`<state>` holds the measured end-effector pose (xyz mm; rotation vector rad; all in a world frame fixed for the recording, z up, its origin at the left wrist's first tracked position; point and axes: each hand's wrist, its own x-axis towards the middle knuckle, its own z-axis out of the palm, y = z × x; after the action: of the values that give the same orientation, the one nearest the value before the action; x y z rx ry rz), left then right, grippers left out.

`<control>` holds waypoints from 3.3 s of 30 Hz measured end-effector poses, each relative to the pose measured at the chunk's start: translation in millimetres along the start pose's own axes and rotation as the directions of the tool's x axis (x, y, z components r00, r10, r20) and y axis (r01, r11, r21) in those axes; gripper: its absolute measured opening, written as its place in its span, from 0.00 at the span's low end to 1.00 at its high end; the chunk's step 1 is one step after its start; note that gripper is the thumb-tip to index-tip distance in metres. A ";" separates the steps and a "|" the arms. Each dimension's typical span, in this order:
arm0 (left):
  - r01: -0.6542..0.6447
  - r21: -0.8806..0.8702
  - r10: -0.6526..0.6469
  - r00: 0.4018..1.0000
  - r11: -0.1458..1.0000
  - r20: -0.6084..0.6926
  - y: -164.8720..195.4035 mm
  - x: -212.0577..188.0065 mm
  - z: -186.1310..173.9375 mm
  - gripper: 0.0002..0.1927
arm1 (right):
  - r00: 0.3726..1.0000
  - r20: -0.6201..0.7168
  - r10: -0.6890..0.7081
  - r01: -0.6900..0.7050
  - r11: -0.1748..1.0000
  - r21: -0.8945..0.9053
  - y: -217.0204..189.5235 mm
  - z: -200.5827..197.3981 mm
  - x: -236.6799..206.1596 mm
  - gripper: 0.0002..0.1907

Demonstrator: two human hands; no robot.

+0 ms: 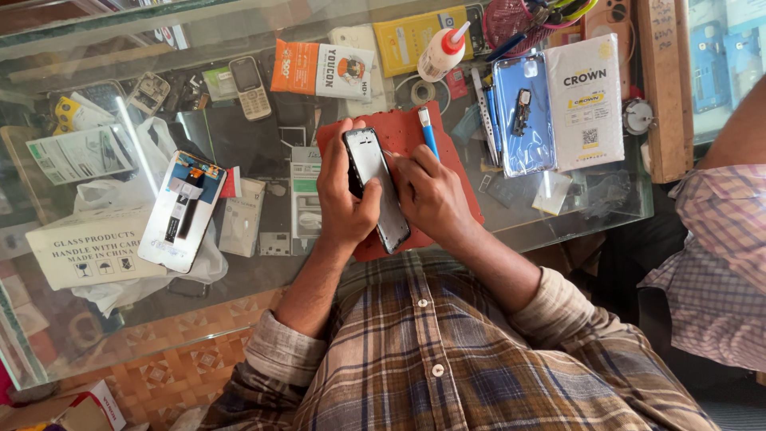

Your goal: The person holds a disassembled phone frame and scrapes old adhesive and residue from its edges with a small blade tool. They apply liquid from a bottle onto the frame, continue scraping around the perimeter, and wipe debris from the red mat while working.

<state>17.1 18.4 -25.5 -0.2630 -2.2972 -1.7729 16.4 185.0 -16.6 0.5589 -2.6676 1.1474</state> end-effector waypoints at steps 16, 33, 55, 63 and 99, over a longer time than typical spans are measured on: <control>-0.011 0.024 0.011 1.000 1.000 -0.004 -1.0 -1.1 -0.5 0.37 | 1.000 0.016 -0.027 0.028 0.998 -0.055 -14.5 -7.4 -7.5 0.19; -0.033 0.029 0.033 0.999 0.999 -0.006 -1.2 -1.9 -1.5 0.36 | 0.997 0.067 0.031 -0.028 0.998 -0.050 -20.0 -9.3 -22.4 0.21; -0.032 0.034 0.032 0.999 0.999 -0.014 -3.4 -2.2 -1.6 0.36 | 0.999 0.031 0.008 -0.006 0.997 -0.074 -25.8 -14.6 -49.7 0.19; -0.024 0.016 0.024 1.000 1.000 -0.015 -3.3 -3.2 0.1 0.37 | 0.998 0.066 0.013 -0.009 0.997 -0.074 -28.8 -18.8 -58.9 0.21; -0.022 -0.004 0.022 1.000 1.000 -0.009 -4.7 -4.4 -1.2 0.37 | 0.997 0.081 0.004 0.006 0.993 -0.121 -28.3 -26.8 -97.9 0.24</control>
<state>20.1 16.0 -30.8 -0.2795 -2.2765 -1.7649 117.8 212.8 -10.1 0.5978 -2.7817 0.9733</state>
